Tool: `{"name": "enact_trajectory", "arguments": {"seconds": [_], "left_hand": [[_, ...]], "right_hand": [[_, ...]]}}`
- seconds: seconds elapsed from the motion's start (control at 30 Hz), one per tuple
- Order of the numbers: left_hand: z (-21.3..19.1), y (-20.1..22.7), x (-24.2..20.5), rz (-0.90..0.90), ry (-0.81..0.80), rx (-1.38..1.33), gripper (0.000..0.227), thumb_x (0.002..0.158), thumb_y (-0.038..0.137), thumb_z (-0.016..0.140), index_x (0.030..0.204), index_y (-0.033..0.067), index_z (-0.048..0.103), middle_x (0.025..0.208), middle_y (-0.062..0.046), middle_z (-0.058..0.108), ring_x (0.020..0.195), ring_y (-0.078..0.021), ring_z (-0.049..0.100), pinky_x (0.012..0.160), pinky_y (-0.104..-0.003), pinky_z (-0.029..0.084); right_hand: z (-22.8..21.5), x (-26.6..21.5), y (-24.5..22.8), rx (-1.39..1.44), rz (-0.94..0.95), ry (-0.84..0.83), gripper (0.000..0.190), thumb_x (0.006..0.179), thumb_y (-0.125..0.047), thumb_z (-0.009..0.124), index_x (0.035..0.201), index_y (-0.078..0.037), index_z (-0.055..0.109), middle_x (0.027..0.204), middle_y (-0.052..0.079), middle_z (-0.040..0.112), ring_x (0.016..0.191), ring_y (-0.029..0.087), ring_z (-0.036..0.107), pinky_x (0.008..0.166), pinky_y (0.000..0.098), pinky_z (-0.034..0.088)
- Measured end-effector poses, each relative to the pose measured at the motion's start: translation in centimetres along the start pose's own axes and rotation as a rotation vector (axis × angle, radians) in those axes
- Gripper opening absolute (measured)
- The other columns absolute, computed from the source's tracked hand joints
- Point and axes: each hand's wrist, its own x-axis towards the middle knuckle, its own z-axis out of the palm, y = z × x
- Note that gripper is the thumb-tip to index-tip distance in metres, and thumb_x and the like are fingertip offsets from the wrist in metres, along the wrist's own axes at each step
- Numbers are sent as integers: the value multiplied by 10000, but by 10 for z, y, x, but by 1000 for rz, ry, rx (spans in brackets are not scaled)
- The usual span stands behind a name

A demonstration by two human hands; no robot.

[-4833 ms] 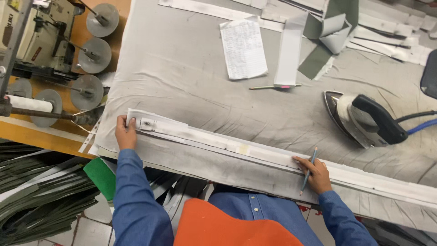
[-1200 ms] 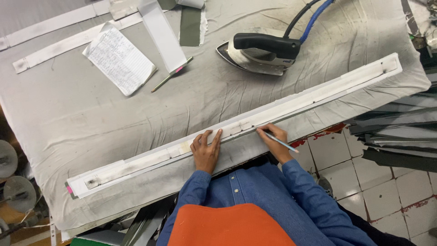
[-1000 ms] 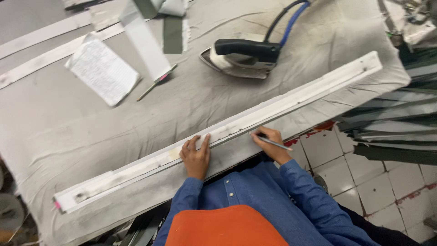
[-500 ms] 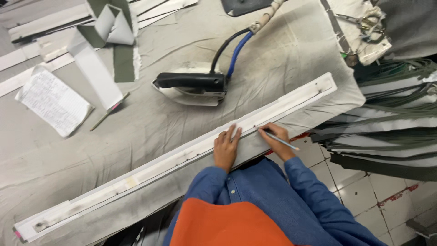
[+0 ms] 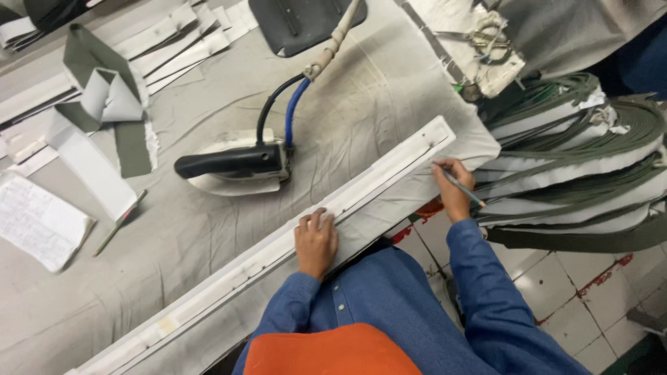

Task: The person uses a pencil and a long metal ruler to mark lines on a strip of fabric. They then use a steam iron to press the fabric along the marked lines. The person repeats this process of marking and ironing on the fabric strip.

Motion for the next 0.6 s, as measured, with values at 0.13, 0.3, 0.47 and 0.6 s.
{"name": "enact_trajectory", "arguments": {"seconds": [0.13, 0.3, 0.47, 0.6], "left_hand": [[31, 58, 53, 208, -22, -75, 412, 727, 177, 581, 1137, 135, 591, 1178, -36, 518, 978, -231, 511, 688, -332, 445], [76, 138, 131, 355, -23, -91, 550, 792, 187, 524, 1326, 83, 446, 1269, -93, 482, 1008, -251, 509, 705, -348, 439], [106, 155, 151, 332, 29, 5, 373, 830, 117, 478, 1193, 85, 560, 1149, -69, 514, 905, -221, 506, 647, -300, 417], [107, 158, 157, 328, 10, -7, 335, 853, 106, 471, 1170, 76, 574, 1124, -64, 523, 936, -218, 516, 652, -277, 424]], "right_hand": [[-10, 41, 16, 10, -10, -46, 73, 863, -84, 663, 931, -67, 643, 879, 100, 675, 891, 210, 638, 785, 360, 490], [-18, 60, 14, 36, 19, -151, 73, 816, -65, 691, 883, -51, 664, 863, 127, 686, 900, 249, 649, 814, 374, 496], [-25, 76, 30, -83, 51, -273, 78, 770, -156, 735, 799, -100, 687, 799, 68, 709, 834, 184, 675, 761, 302, 517], [-10, 97, 13, 47, 1, -244, 64, 777, -105, 716, 840, -102, 704, 805, 94, 705, 839, 210, 671, 751, 306, 511]]}}
